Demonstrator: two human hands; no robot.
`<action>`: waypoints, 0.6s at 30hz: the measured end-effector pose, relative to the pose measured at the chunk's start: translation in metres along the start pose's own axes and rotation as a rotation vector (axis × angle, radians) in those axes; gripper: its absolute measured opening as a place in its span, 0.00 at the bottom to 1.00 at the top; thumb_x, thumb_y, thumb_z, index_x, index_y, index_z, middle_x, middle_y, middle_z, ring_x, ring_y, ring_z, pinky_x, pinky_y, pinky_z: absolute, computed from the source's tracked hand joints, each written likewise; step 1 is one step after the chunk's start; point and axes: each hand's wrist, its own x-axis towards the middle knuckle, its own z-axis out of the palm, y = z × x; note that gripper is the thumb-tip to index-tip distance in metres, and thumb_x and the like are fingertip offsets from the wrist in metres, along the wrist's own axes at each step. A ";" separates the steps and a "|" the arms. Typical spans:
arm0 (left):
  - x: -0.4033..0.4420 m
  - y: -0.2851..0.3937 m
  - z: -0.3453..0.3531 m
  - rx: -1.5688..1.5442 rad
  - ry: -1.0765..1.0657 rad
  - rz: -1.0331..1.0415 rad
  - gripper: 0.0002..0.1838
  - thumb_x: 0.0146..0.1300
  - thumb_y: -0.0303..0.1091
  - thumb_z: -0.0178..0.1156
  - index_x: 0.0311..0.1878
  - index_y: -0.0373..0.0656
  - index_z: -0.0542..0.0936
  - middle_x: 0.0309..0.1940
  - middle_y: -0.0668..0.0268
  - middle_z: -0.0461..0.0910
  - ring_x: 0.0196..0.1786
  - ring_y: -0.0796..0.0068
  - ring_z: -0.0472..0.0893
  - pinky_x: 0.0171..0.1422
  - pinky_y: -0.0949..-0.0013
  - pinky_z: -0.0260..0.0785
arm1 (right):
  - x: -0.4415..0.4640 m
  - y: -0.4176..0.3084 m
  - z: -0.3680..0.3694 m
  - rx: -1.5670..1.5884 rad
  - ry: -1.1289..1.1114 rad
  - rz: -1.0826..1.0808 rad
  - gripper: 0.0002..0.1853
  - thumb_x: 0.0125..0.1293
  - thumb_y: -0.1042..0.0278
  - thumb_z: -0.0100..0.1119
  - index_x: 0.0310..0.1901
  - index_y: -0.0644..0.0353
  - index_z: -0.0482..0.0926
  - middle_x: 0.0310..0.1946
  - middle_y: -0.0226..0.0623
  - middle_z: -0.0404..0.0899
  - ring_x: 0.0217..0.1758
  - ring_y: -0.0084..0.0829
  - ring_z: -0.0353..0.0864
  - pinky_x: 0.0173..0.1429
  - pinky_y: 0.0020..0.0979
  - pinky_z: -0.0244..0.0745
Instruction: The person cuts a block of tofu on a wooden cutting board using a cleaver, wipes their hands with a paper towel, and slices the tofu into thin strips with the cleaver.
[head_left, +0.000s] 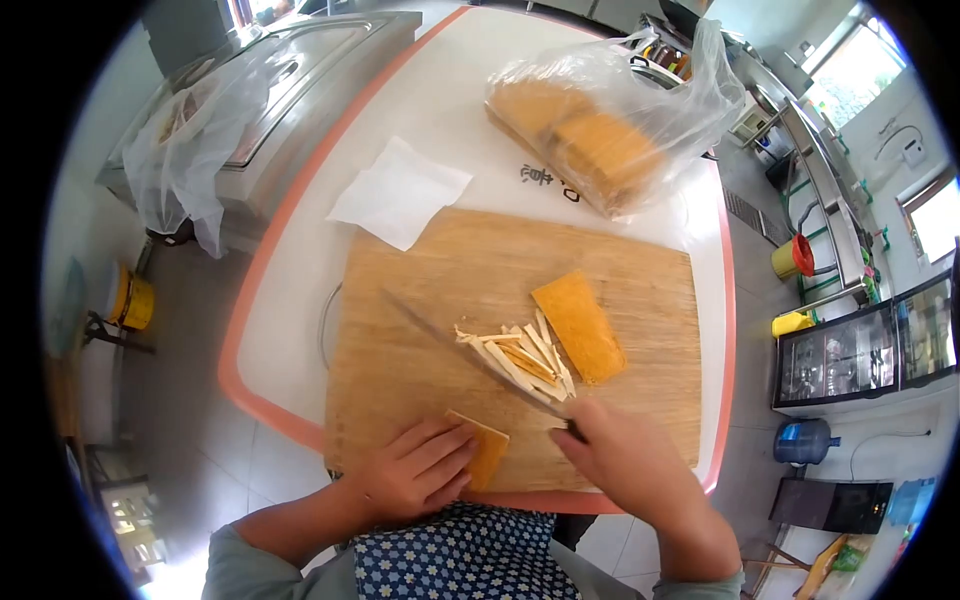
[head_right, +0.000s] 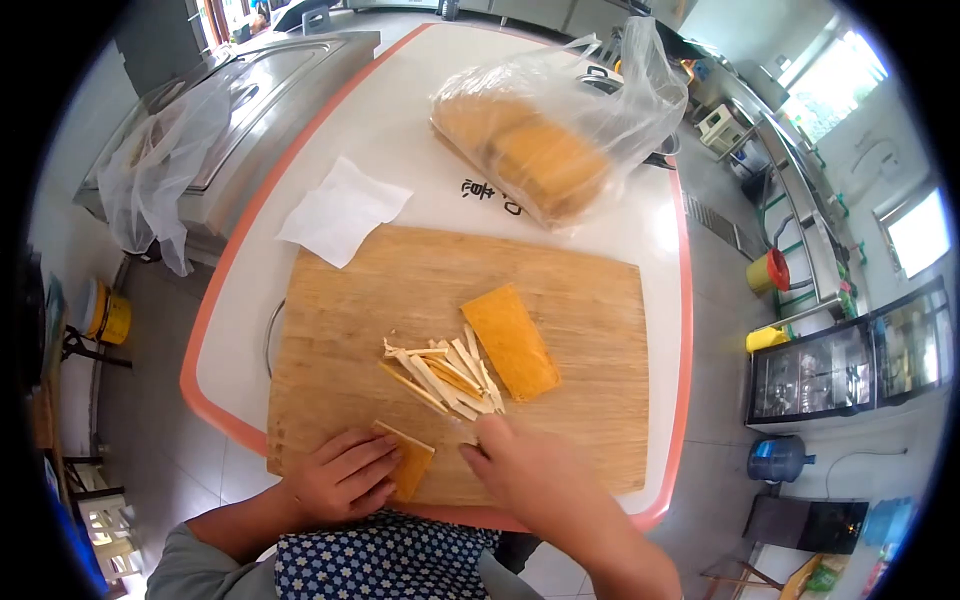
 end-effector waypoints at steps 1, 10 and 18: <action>-0.001 0.000 -0.001 0.003 -0.002 -0.007 0.19 0.61 0.32 0.71 0.54 0.34 0.86 0.57 0.56 0.85 0.61 0.55 0.83 0.64 0.56 0.77 | -0.007 -0.003 -0.010 0.002 0.022 0.001 0.14 0.71 0.57 0.65 0.37 0.59 0.74 0.31 0.46 0.80 0.34 0.54 0.83 0.36 0.49 0.76; -0.008 -0.002 0.002 0.077 0.017 0.032 0.16 0.59 0.38 0.74 0.48 0.41 0.88 0.50 0.62 0.86 0.58 0.58 0.84 0.64 0.56 0.76 | -0.047 -0.012 0.001 -0.127 -0.027 -0.147 0.13 0.68 0.62 0.69 0.38 0.57 0.74 0.31 0.41 0.80 0.32 0.47 0.84 0.31 0.43 0.77; -0.004 -0.002 -0.001 0.079 -0.012 0.046 0.15 0.59 0.38 0.74 0.46 0.42 0.89 0.50 0.62 0.86 0.56 0.59 0.84 0.65 0.55 0.76 | -0.049 -0.014 -0.002 -0.102 -0.046 -0.137 0.13 0.69 0.61 0.69 0.37 0.58 0.74 0.30 0.40 0.79 0.30 0.47 0.84 0.30 0.43 0.77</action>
